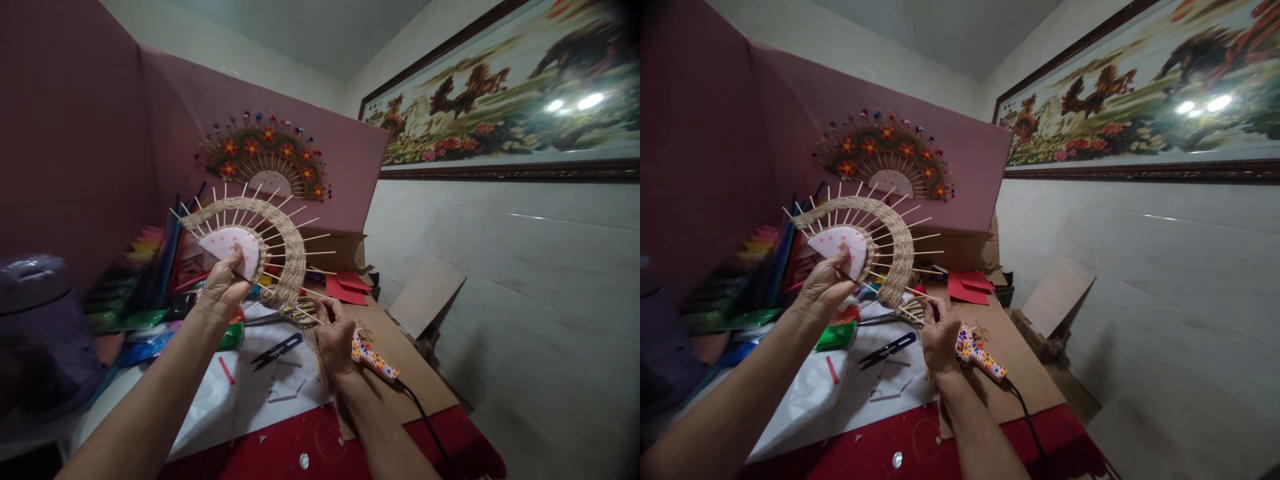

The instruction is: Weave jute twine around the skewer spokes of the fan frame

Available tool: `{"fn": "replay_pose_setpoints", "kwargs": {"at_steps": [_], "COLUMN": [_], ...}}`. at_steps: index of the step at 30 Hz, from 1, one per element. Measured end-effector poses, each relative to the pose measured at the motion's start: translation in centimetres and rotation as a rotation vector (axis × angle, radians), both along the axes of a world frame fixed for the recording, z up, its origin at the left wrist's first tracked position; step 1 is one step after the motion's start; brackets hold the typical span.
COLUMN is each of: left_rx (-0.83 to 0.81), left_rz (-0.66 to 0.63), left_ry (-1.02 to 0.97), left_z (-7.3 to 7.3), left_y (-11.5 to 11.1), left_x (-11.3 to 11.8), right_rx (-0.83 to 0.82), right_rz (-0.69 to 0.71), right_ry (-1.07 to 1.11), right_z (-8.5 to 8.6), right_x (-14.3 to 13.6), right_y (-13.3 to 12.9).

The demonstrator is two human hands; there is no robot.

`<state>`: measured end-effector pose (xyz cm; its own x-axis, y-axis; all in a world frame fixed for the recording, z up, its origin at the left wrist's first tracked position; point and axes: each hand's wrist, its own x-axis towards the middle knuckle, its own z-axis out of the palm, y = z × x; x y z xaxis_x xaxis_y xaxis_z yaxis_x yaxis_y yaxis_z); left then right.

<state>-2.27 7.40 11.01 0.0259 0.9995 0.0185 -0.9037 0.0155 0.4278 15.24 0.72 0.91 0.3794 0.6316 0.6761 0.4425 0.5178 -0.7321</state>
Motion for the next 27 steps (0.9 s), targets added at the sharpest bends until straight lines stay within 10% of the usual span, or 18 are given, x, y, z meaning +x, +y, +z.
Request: {"fn": "replay_pose_setpoints", "kwargs": {"at_steps": [14, 27], "left_rx": [-0.005, -0.035], "left_rz": [0.142, 0.090], "left_ry": [0.065, 0.131], "left_z": [0.8, 0.8], "left_y": [-0.1, -0.1], "left_x": [-0.8, -0.9], "right_rx": [0.104, 0.106], "right_rz": [-0.237, -0.181], "right_ry": [-0.183, -0.162], "right_z": [0.1, 0.2], "right_x": [0.0, 0.2], "right_y": [-0.3, -0.1]}}
